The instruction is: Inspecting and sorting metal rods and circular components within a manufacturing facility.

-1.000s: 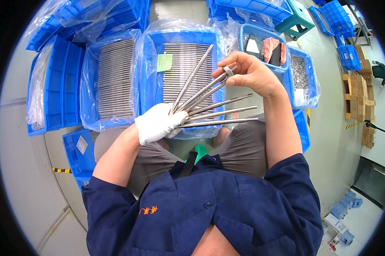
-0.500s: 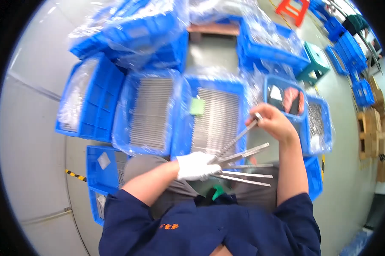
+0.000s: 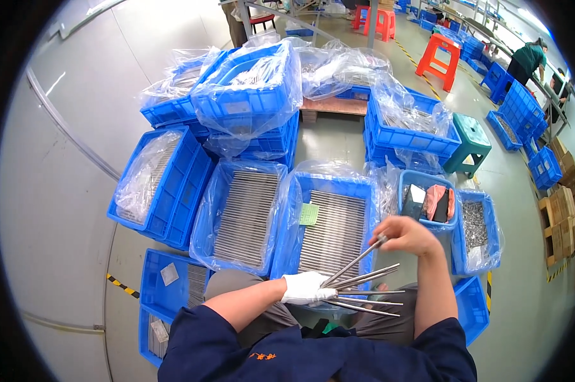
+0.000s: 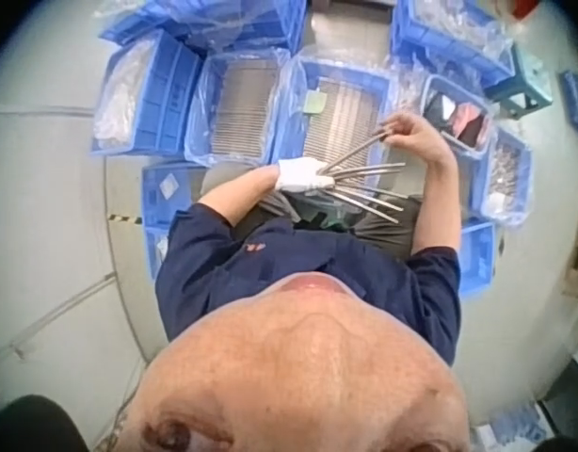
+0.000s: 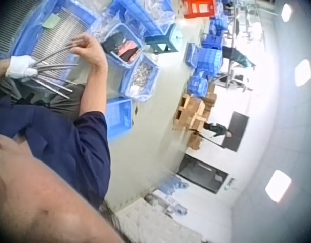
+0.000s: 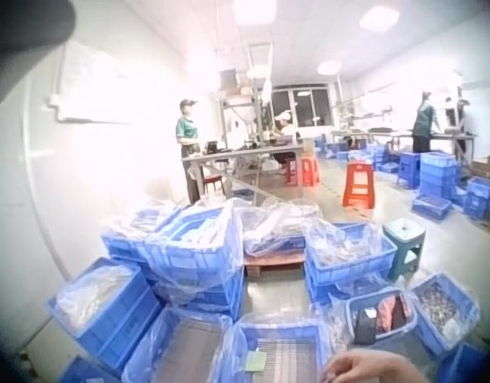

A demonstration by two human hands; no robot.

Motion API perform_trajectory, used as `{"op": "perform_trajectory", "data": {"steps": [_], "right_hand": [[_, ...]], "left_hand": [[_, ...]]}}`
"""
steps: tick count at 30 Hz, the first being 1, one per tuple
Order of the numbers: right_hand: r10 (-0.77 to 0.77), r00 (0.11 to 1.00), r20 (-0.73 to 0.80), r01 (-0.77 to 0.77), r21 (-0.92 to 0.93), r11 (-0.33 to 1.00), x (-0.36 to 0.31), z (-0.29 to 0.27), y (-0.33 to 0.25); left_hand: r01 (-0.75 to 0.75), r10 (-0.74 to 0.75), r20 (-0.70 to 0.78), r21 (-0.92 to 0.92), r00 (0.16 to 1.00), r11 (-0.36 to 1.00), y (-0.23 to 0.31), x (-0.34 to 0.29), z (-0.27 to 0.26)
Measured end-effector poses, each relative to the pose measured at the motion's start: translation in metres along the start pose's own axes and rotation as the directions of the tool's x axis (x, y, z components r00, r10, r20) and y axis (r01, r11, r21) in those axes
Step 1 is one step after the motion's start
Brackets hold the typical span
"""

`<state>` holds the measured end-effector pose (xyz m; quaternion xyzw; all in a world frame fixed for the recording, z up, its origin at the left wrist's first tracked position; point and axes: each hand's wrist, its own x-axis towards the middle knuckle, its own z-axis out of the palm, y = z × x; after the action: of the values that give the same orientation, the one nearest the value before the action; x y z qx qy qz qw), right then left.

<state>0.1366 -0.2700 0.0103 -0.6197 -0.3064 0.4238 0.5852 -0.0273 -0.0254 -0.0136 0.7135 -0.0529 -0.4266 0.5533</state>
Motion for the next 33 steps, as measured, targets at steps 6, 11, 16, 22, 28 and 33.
{"op": "perform_trajectory", "data": {"steps": [6,11,16,22,28,33], "right_hand": [[0.001,1.000,0.019,-0.004,0.124,0.992,0.010,0.013,0.007],[-0.081,0.977,-0.199,0.103,0.101,0.990,-0.004,-0.014,0.005],[-0.161,0.873,-0.460,0.340,0.338,0.878,-0.012,-0.023,0.005],[-0.121,0.809,-0.575,0.377,0.349,0.858,-0.008,-0.009,-0.001],[-0.184,0.770,-0.611,0.433,0.290,0.853,-0.016,-0.015,0.002],[-0.204,0.789,-0.580,0.432,0.287,0.855,-0.022,-0.016,0.000]], "left_hand": [[0.009,-0.009,0.001,0.003,1.000,1.000,-0.002,0.004,-0.001],[-0.040,0.039,0.046,0.027,0.998,0.999,-0.002,0.009,-0.001],[-0.127,0.145,0.017,-0.391,0.989,0.912,-0.013,0.008,0.007],[-0.176,0.046,-0.243,-0.545,0.969,0.820,-0.018,0.025,0.004],[0.151,0.111,-0.593,0.375,0.798,0.915,-0.035,0.049,-0.047],[0.452,0.188,-0.587,0.757,0.787,0.471,-0.066,0.065,-0.083]]}}
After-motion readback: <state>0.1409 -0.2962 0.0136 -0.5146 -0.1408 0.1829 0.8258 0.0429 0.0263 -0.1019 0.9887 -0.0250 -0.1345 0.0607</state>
